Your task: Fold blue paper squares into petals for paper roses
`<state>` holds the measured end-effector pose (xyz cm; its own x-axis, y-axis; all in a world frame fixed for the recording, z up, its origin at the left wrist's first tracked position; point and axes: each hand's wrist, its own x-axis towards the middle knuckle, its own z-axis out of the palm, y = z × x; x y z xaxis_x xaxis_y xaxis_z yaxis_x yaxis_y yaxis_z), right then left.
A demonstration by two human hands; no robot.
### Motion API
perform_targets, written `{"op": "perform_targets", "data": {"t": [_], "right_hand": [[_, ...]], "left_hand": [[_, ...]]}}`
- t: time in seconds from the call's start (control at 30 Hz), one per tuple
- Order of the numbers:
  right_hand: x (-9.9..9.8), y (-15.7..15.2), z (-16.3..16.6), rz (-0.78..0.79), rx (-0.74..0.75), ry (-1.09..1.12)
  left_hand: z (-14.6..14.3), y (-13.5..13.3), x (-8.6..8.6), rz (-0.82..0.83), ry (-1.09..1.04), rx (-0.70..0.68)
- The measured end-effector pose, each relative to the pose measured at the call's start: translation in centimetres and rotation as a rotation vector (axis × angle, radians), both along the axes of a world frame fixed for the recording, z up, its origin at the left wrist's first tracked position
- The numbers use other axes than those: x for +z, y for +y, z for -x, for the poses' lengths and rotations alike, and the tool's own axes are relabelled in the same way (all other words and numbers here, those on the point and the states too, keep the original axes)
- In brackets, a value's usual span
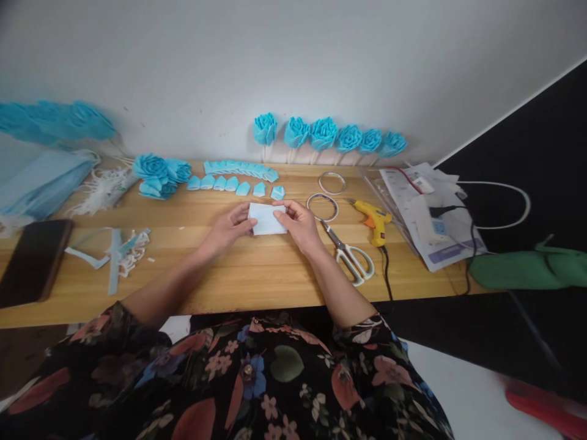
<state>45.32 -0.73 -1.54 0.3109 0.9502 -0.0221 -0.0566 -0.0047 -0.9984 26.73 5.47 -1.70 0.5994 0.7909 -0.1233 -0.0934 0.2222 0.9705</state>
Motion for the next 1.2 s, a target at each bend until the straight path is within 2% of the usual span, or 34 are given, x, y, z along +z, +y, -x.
{"op": "perform_targets", "data": {"t": [0.17,0.33,0.47,0.63,0.87,1.03,1.2], "right_hand": [[0.1,-0.1,0.2,-0.004,0.033,0.029],[0.2,0.1,0.2,0.010,0.101,0.066],[0.2,0.0,0.1,0.038,0.156,-0.017],[-0.1,-0.1,-0.2,0.046,0.116,-0.132],[-0.4,0.3,-0.3,0.036,0.048,-0.086],[-0.3,0.3,-0.3,0.039,0.053,-0.103],[-0.4,0.2,-0.2,0.045,0.081,-0.106]], "left_hand": [[-0.1,0.0,-0.4,-0.001,0.025,-0.008],[-0.1,0.1,-0.6,-0.026,-0.021,0.110],[-0.1,0.3,-0.5,-0.031,-0.025,0.156],[-0.1,0.2,-0.1,-0.025,-0.026,0.122],[0.0,0.1,-0.1,-0.116,-0.034,0.038],[0.1,-0.2,0.2,-0.140,-0.005,-0.027],[0.2,-0.3,0.4,-0.120,0.023,0.023]]}}
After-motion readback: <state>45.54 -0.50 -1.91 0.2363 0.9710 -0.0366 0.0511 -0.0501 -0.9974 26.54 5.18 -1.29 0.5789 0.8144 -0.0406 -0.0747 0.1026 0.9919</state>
